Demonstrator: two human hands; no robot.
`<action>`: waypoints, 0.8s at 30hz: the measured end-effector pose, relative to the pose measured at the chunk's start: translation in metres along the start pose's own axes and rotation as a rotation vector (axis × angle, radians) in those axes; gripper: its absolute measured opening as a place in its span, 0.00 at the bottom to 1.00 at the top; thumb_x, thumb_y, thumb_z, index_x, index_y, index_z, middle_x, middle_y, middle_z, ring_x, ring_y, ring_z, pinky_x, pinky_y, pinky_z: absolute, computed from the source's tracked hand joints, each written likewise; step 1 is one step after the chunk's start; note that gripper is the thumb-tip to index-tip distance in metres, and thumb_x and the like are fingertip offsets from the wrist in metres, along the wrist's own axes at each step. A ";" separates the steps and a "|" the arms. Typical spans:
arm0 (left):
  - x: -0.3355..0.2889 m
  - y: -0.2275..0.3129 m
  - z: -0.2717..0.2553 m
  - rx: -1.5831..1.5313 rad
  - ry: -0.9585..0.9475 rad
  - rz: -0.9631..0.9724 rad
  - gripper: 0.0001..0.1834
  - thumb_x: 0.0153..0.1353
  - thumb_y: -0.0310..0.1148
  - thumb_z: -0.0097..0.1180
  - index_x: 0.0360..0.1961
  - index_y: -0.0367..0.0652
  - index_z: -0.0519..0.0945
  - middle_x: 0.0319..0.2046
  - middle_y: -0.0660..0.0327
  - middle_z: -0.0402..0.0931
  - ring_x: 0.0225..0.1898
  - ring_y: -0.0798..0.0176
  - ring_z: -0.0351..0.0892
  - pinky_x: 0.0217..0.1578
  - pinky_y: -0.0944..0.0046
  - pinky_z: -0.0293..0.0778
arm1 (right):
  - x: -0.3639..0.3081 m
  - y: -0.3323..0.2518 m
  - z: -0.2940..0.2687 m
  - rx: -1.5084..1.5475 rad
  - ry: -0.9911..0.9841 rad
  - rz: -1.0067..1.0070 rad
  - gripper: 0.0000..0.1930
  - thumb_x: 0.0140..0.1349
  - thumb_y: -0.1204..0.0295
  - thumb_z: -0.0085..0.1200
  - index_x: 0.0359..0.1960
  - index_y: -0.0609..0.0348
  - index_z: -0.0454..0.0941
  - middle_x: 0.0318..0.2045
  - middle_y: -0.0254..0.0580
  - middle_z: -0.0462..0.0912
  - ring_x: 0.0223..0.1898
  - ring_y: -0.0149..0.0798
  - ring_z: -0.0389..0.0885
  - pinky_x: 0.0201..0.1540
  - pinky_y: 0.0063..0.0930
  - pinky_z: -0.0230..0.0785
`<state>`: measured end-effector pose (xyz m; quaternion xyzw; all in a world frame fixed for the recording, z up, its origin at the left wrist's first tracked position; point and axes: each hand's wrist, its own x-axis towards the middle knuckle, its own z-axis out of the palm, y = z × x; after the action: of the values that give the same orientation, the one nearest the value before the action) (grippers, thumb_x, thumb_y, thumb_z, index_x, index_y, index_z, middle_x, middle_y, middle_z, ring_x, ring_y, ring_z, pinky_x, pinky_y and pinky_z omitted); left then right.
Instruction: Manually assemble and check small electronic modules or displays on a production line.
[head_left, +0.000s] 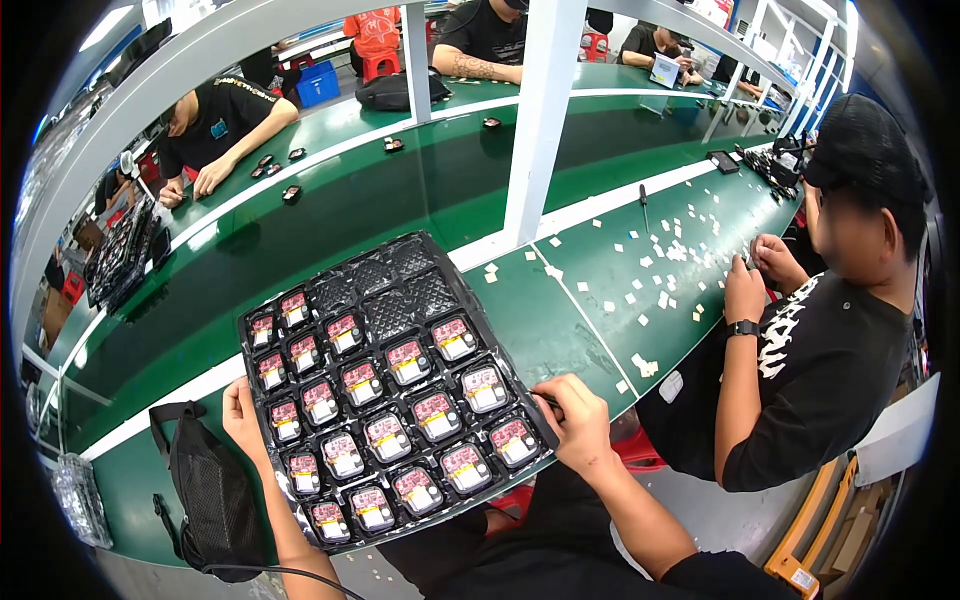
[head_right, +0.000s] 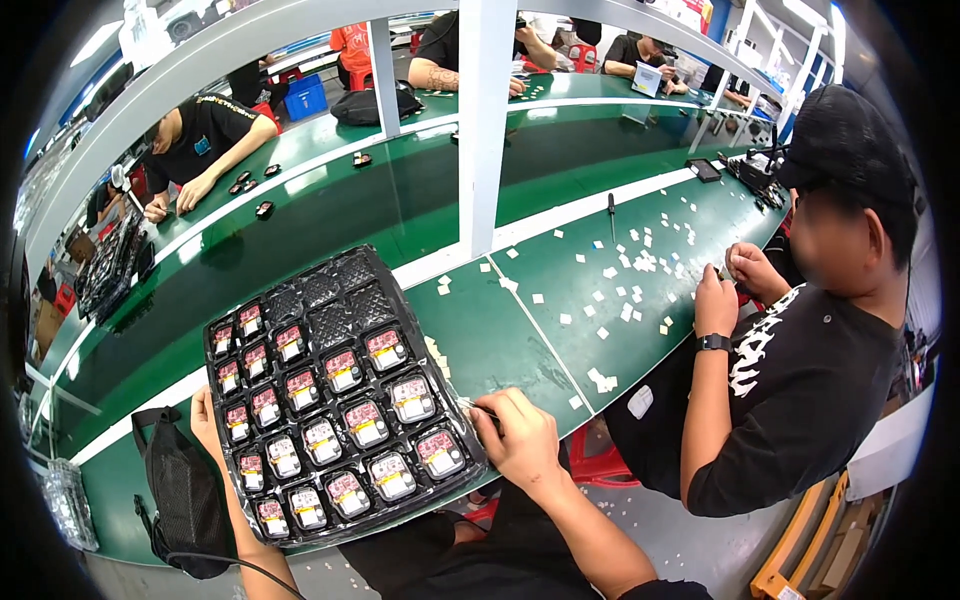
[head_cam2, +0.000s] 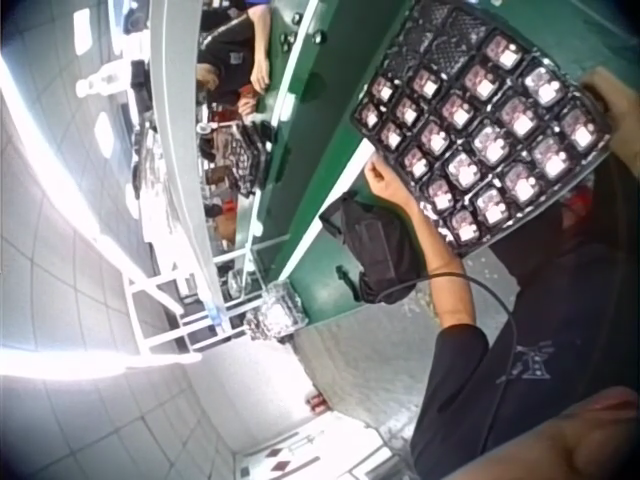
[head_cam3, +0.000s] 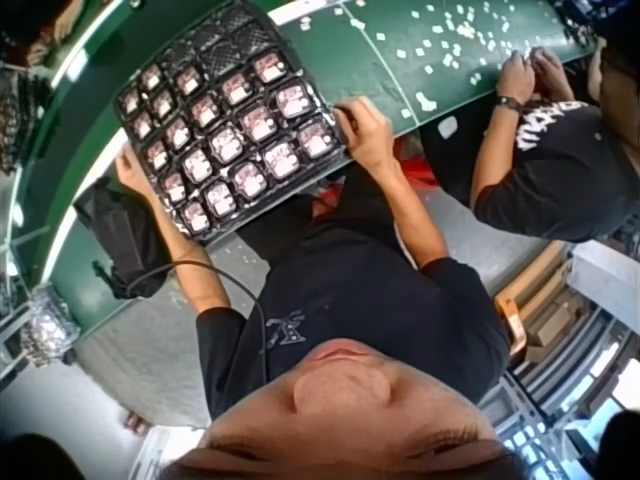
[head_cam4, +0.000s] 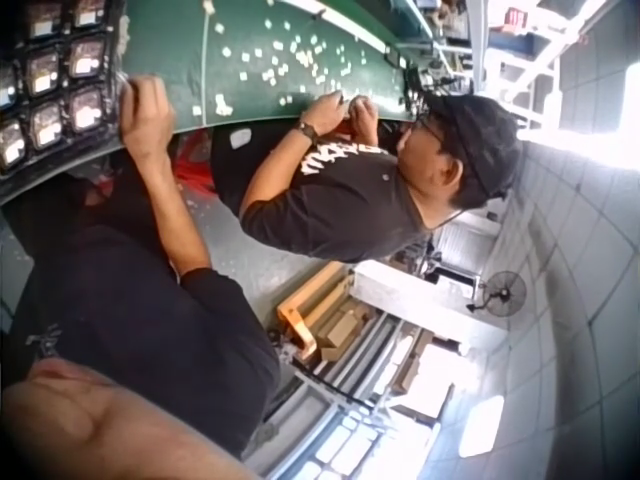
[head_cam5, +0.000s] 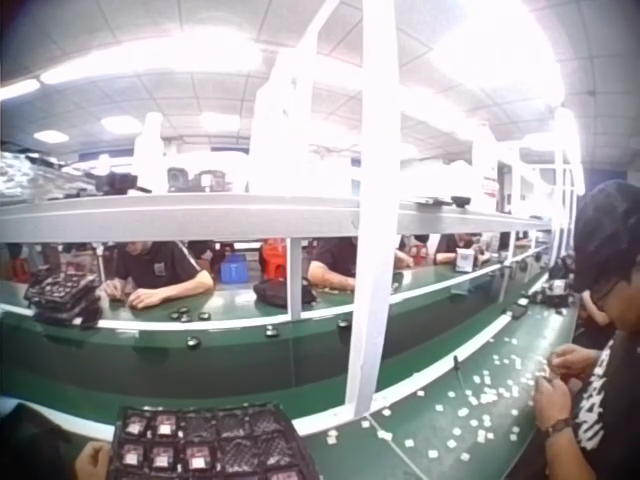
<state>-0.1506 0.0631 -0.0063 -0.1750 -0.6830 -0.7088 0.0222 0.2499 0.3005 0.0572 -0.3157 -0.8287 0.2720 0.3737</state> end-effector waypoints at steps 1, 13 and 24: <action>0.000 0.000 -0.001 0.000 0.000 0.000 0.12 0.77 0.33 0.53 0.41 0.33 0.81 0.35 0.66 0.80 0.35 0.75 0.73 0.40 0.71 0.73 | 0.000 0.000 0.000 -0.002 -0.003 0.000 0.06 0.61 0.76 0.66 0.38 0.59 0.83 0.32 0.43 0.84 0.29 0.48 0.85 0.31 0.37 0.77; -0.001 0.003 0.000 0.020 -0.010 0.000 0.12 0.77 0.31 0.52 0.41 0.32 0.81 0.35 0.65 0.80 0.36 0.74 0.74 0.40 0.70 0.73 | 0.001 -0.001 -0.001 -0.010 -0.011 0.004 0.05 0.62 0.75 0.66 0.38 0.58 0.83 0.33 0.42 0.84 0.26 0.45 0.84 0.29 0.34 0.76; -0.001 0.004 0.001 0.061 -0.010 0.005 0.12 0.77 0.31 0.52 0.42 0.31 0.81 0.35 0.66 0.80 0.36 0.75 0.74 0.40 0.71 0.73 | 0.001 -0.002 -0.001 -0.015 0.003 -0.010 0.06 0.61 0.75 0.66 0.38 0.58 0.83 0.33 0.42 0.84 0.25 0.44 0.84 0.28 0.34 0.76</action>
<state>-0.1488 0.0642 -0.0030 -0.1793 -0.7038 -0.6869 0.0257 0.2493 0.3001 0.0592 -0.3145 -0.8317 0.2633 0.3741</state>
